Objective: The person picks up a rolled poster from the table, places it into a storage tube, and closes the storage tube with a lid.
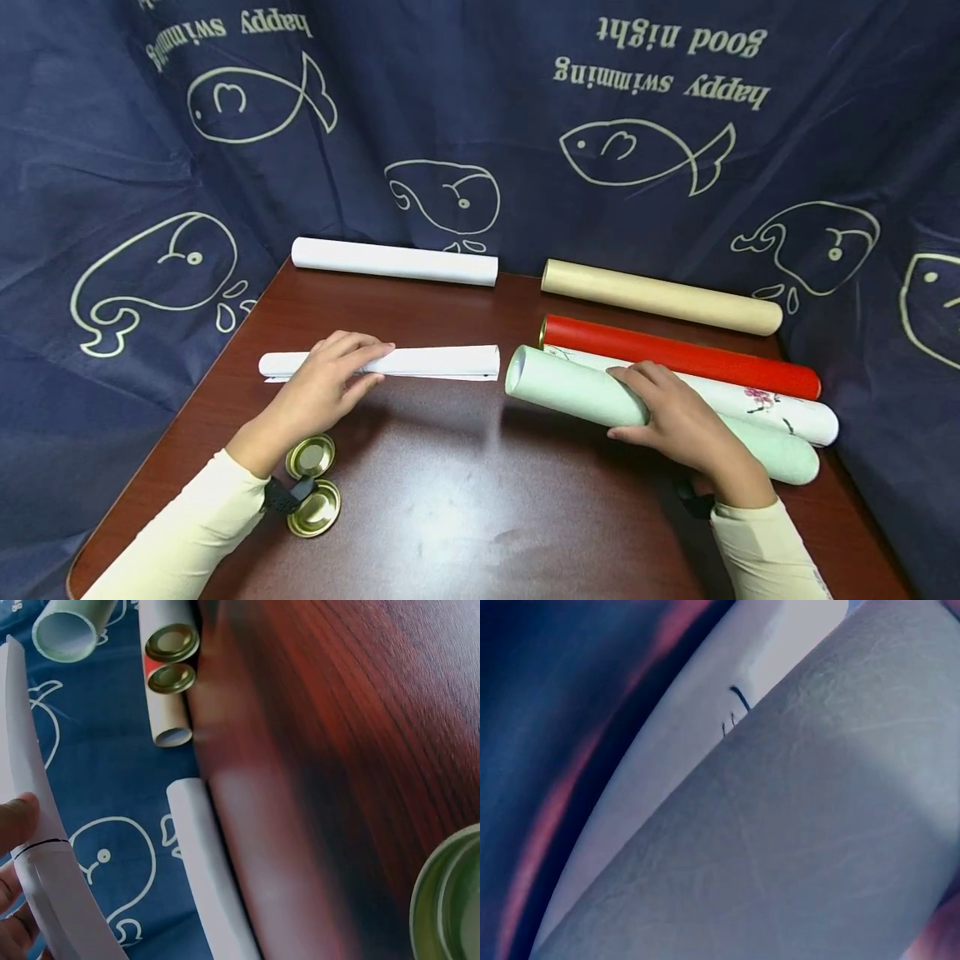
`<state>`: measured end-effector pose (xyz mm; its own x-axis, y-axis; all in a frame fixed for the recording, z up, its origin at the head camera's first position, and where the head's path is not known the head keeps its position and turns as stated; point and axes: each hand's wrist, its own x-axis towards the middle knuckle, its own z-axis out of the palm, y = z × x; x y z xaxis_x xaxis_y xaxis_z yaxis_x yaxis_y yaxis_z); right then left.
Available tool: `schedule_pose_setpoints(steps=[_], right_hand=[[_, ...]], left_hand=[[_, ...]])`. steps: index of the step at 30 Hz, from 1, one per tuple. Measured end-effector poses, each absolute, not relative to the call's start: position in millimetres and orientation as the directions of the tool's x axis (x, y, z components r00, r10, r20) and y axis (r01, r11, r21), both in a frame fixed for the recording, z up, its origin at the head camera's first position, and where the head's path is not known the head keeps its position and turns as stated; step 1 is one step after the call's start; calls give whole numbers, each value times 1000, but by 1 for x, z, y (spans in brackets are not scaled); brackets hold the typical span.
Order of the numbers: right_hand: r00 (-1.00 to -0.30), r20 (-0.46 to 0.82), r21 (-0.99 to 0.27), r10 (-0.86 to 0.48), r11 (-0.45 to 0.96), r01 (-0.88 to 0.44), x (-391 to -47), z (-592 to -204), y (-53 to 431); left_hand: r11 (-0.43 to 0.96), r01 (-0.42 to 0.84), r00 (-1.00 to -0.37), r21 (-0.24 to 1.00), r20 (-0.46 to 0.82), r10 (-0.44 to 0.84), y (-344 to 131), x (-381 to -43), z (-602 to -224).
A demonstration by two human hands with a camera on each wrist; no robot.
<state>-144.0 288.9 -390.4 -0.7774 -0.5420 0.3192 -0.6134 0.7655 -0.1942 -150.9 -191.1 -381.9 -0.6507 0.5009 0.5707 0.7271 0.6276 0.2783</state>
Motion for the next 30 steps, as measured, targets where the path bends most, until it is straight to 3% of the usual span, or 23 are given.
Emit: schedule_pose_setpoints(steps=[14,21,30], right_hand=[[-765,287,-198,-576,746,-636,-146,-391,282],[-728,326,-217,-603,702,-678,-146,-395,277],[-685,362,-227,-633,653,-723,-152,-402,266]], left_hand=[[617,756,-619,217,544,567,-189,-152,-387],[592,787,-585,177,522,621,-179,-152,-390],[593,790,-585,155,478,655,-163,-150,-389]])
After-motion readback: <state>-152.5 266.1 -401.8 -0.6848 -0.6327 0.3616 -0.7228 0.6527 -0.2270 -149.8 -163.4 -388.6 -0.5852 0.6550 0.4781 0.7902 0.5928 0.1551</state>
